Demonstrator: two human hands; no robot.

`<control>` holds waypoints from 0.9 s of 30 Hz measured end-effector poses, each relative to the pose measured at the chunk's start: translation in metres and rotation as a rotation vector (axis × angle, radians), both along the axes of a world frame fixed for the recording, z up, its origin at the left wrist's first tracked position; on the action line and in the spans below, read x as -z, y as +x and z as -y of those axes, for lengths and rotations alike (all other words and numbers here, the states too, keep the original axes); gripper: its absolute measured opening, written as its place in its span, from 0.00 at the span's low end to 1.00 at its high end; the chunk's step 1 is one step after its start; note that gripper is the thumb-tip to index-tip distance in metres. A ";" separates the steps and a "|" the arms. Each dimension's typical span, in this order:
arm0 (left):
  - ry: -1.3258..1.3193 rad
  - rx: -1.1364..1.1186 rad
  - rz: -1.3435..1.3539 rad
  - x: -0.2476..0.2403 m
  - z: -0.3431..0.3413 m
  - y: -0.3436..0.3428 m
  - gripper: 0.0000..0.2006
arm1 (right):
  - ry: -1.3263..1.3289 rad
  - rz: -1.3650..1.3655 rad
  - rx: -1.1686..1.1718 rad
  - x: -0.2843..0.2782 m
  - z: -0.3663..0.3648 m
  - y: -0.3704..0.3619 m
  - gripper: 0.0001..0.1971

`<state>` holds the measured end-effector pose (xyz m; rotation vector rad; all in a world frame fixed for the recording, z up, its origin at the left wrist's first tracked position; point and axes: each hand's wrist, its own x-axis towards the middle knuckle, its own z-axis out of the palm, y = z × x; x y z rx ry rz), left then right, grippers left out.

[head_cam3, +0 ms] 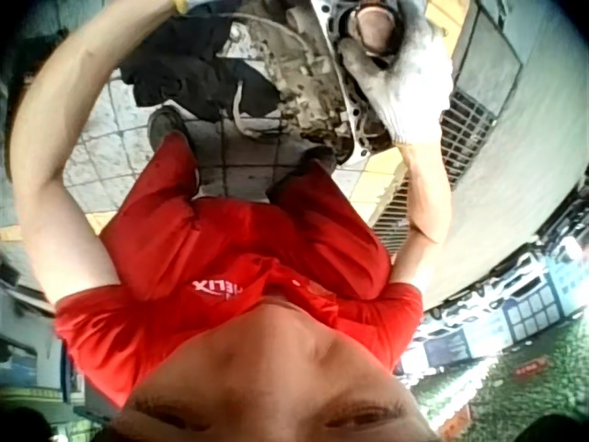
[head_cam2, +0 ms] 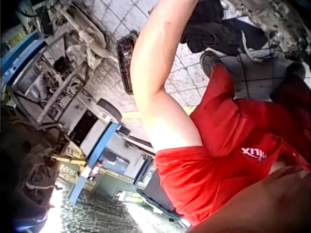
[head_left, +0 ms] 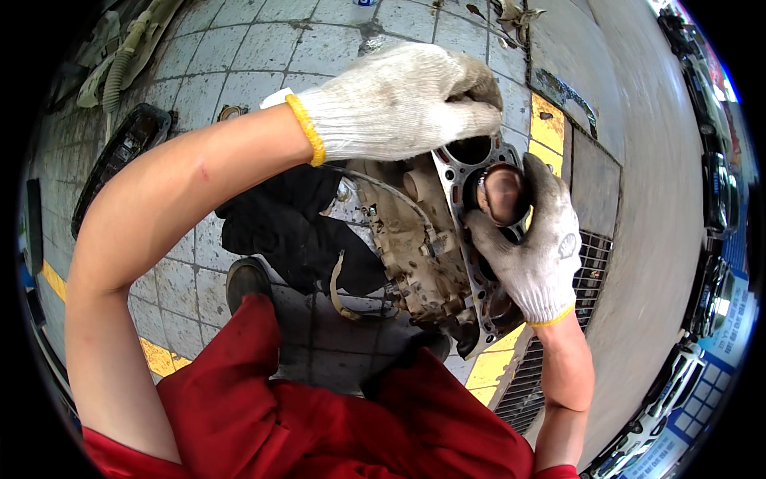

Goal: The person sits on the floor of a garage and removes piston rings from an engine block. They use a screwdriver to pry the rings loose and a hammer to tap the tool, working on each cylinder sequentially.

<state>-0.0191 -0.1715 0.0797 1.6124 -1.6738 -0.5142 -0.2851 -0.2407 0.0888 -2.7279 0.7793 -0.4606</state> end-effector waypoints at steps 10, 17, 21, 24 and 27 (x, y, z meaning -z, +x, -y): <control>-0.020 0.037 -0.051 0.004 0.006 0.003 0.19 | -0.024 -0.024 0.013 0.004 -0.007 -0.001 0.42; -0.037 0.056 -0.077 0.013 0.015 0.004 0.19 | 0.089 -0.028 0.069 -0.004 -0.010 0.003 0.42; -0.105 0.064 -0.074 0.019 0.018 0.008 0.18 | 0.052 -0.028 0.035 -0.002 -0.006 0.004 0.41; -0.114 0.079 -0.134 0.018 0.020 0.011 0.18 | 0.121 -0.096 0.111 -0.007 -0.009 0.002 0.44; -0.281 0.077 -0.212 0.029 0.026 0.017 0.20 | 0.140 -0.087 0.176 -0.009 -0.012 0.005 0.44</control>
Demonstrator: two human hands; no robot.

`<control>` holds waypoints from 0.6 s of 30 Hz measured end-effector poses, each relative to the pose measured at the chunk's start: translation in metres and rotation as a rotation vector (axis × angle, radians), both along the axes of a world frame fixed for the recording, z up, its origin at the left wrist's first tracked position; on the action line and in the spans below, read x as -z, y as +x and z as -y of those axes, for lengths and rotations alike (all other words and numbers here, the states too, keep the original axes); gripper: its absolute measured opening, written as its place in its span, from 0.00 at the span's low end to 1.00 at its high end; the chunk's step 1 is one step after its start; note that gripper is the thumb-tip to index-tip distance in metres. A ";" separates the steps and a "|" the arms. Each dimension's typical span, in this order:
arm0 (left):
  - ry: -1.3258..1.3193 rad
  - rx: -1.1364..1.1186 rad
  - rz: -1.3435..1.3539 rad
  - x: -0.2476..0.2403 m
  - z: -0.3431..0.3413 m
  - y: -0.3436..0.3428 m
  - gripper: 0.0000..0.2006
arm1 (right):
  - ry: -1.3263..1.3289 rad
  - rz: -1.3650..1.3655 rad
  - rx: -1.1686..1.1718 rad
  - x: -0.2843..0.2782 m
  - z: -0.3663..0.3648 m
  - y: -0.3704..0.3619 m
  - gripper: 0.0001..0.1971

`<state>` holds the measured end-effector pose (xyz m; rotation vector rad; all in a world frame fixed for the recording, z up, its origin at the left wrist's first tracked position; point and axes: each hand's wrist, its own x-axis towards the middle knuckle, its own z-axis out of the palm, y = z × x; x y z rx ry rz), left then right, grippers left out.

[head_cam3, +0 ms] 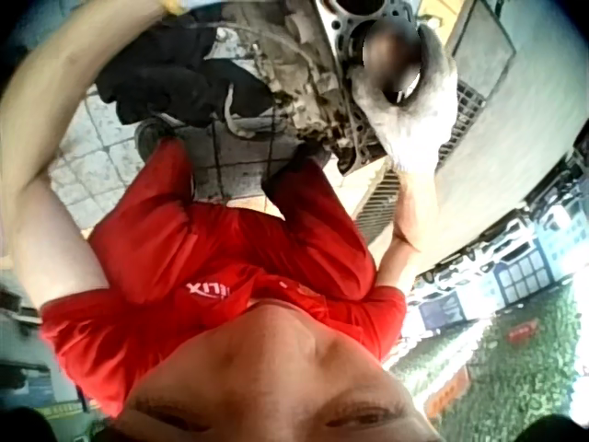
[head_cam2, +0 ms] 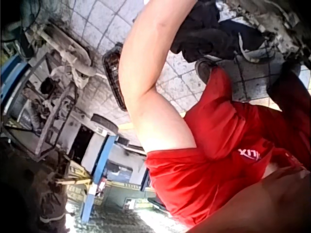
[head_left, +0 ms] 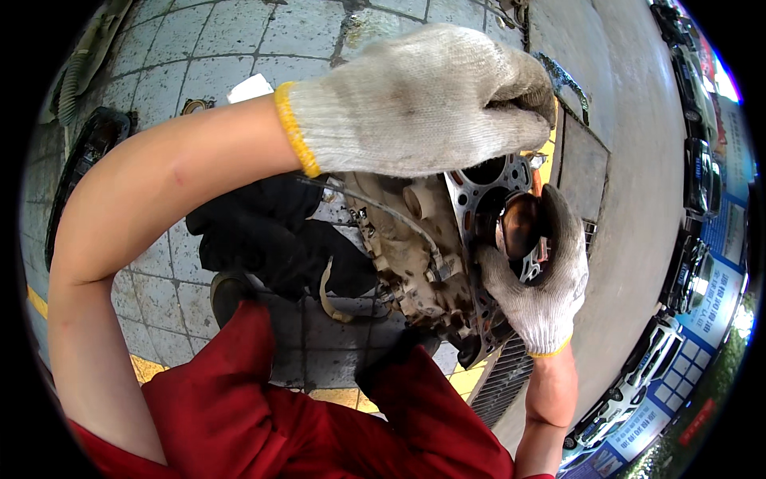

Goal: The person sits on the floor of a garage and removes piston rings from an engine block. They use a screwdriver to pry the rings loose and a hammer to tap the tool, working on each cylinder sequentially.

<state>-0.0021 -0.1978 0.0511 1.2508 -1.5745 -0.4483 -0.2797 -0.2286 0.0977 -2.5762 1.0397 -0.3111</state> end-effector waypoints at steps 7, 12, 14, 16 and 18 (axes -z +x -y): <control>0.045 0.313 -0.339 -0.016 -0.014 0.057 0.14 | -0.014 -0.053 -0.001 0.004 -0.004 0.008 0.45; 0.364 0.407 -0.566 -0.029 -0.010 0.076 0.13 | 0.009 -0.169 0.051 -0.006 -0.009 0.008 0.47; 0.493 0.418 -0.609 -0.039 -0.010 0.088 0.13 | -0.013 -0.255 0.006 -0.010 -0.008 0.015 0.48; 0.307 0.331 -0.493 -0.027 -0.008 0.083 0.12 | -0.047 -0.349 0.004 -0.017 -0.007 0.019 0.52; 0.109 0.222 -0.392 -0.006 -0.012 0.068 0.12 | -0.024 -0.347 0.054 -0.033 -0.009 0.027 0.54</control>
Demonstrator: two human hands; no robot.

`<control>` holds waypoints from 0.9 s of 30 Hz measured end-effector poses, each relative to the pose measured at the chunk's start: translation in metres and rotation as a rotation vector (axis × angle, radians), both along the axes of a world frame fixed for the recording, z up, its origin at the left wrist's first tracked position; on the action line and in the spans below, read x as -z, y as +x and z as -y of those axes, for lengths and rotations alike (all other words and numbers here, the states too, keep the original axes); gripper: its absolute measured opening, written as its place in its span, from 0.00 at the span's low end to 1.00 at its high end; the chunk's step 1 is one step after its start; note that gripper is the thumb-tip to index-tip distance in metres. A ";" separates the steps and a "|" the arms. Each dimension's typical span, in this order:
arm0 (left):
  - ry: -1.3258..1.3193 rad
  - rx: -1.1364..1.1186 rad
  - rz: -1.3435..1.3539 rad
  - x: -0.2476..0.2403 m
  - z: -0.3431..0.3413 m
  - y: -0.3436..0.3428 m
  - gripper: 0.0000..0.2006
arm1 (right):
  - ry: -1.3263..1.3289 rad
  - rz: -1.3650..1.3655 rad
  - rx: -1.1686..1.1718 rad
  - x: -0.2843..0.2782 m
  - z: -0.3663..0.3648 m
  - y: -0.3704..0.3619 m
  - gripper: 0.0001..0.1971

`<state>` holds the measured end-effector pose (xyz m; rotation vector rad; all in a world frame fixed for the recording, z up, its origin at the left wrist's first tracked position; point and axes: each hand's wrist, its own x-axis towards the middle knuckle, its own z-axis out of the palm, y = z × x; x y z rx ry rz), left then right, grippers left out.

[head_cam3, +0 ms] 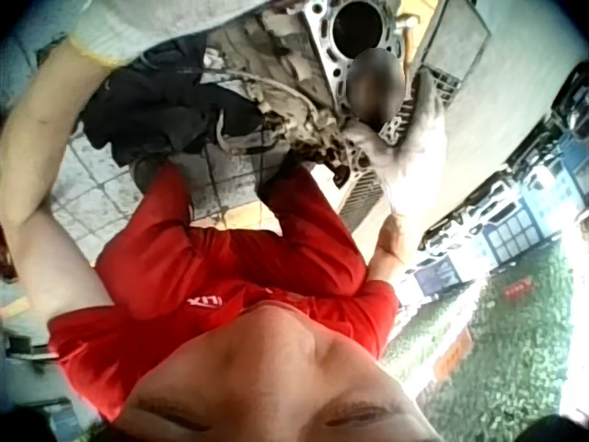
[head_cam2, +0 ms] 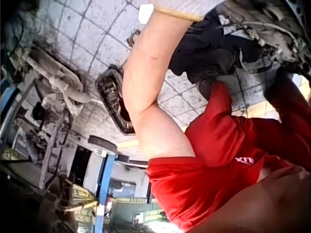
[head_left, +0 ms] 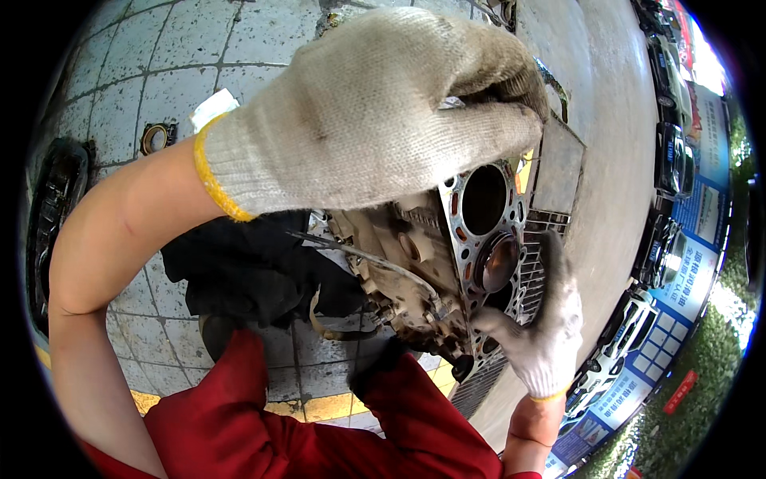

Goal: The person sits on the floor of a garage and removes piston rings from an engine block. They use a screwdriver to pry the rings loose and a hammer to tap the tool, working on each cylinder sequentially.

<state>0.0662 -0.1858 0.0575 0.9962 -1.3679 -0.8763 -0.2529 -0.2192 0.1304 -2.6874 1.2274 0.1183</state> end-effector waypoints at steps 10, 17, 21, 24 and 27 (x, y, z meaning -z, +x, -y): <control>-0.018 -0.135 0.170 0.027 0.011 -0.023 0.13 | 0.077 0.047 0.051 0.002 0.011 0.005 0.36; -0.003 -0.011 0.306 -0.002 0.007 -0.050 0.16 | 0.079 0.499 0.414 -0.038 0.012 -0.059 0.28; 0.091 0.073 0.424 -0.022 0.002 -0.078 0.23 | 0.079 0.381 0.526 -0.023 0.018 -0.127 0.23; 0.172 0.086 0.603 -0.046 -0.011 -0.092 0.27 | 0.186 0.399 0.686 -0.014 0.028 -0.185 0.21; 0.155 0.009 0.746 -0.053 -0.027 -0.098 0.27 | 0.232 0.517 0.724 0.009 0.030 -0.240 0.20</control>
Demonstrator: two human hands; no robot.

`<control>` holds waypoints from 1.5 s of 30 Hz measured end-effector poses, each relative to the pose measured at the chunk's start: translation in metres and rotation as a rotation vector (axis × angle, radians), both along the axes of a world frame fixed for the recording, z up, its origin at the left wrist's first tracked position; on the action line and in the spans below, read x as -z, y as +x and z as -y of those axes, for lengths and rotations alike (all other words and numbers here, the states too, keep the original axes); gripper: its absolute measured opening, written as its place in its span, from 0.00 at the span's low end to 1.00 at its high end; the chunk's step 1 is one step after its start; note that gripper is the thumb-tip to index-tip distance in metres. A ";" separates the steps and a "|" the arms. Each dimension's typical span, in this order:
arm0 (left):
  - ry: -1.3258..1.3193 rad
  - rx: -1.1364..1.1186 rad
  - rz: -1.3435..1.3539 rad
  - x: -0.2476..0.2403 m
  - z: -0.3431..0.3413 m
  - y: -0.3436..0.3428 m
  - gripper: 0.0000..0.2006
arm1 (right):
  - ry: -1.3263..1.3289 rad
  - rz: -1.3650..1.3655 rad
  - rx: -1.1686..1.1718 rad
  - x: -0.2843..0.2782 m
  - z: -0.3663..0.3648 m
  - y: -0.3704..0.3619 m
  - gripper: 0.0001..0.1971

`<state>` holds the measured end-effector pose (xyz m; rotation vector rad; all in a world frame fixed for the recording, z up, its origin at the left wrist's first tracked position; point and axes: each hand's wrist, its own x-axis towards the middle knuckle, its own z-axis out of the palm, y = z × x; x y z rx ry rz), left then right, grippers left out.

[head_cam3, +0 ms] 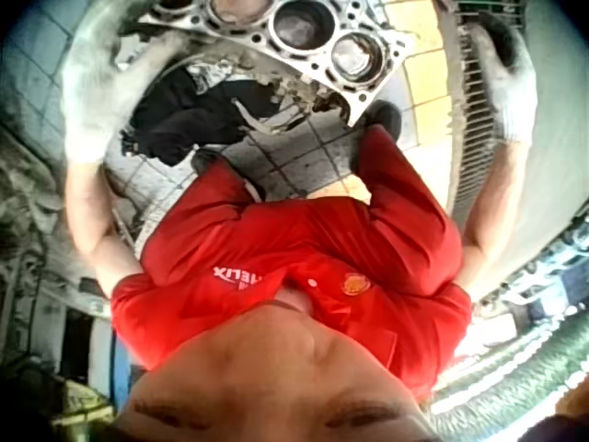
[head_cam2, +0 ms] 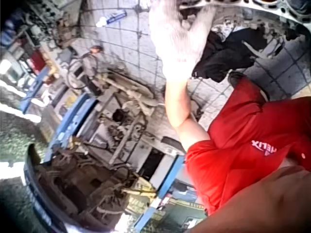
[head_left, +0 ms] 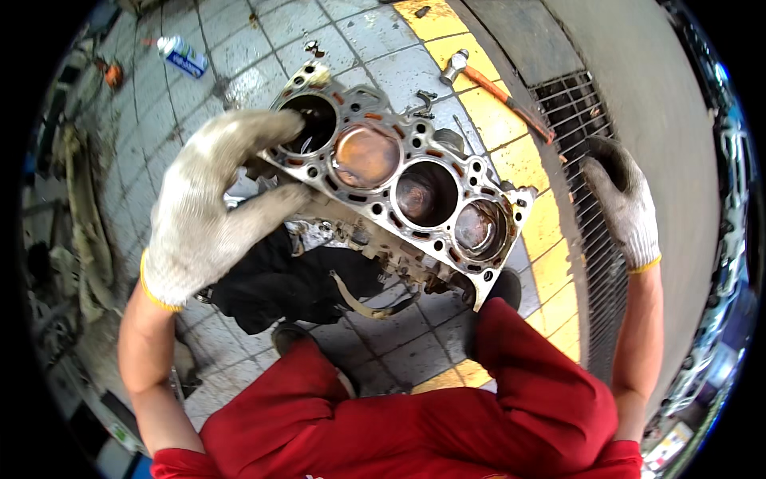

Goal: The person sits on the floor of a garage and removes piston rings from an engine block. They use a screwdriver to pry the rings loose and a hammer to tap the tool, working on each cylinder sequentially.

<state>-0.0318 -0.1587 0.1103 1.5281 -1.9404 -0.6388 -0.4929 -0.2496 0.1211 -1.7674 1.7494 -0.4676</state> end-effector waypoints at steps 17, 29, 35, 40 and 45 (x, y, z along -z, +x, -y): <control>0.447 -0.299 0.467 -0.044 -0.021 -0.086 0.37 | 0.074 -0.022 -0.398 0.182 0.015 -0.043 0.18; 0.482 -0.352 0.492 -0.033 0.022 -0.113 0.45 | -0.012 -0.421 -0.512 0.268 0.008 -0.045 0.37; 0.491 -0.251 0.577 -0.033 0.032 -0.120 0.54 | 0.008 0.217 -0.264 0.267 0.027 -0.062 0.37; 0.418 -0.208 0.688 -0.023 0.047 -0.142 0.45 | 0.486 0.776 0.142 0.194 0.071 -0.061 0.32; 0.430 -0.280 0.770 -0.020 0.059 -0.155 0.44 | 0.568 1.382 0.127 0.221 0.078 -0.098 0.24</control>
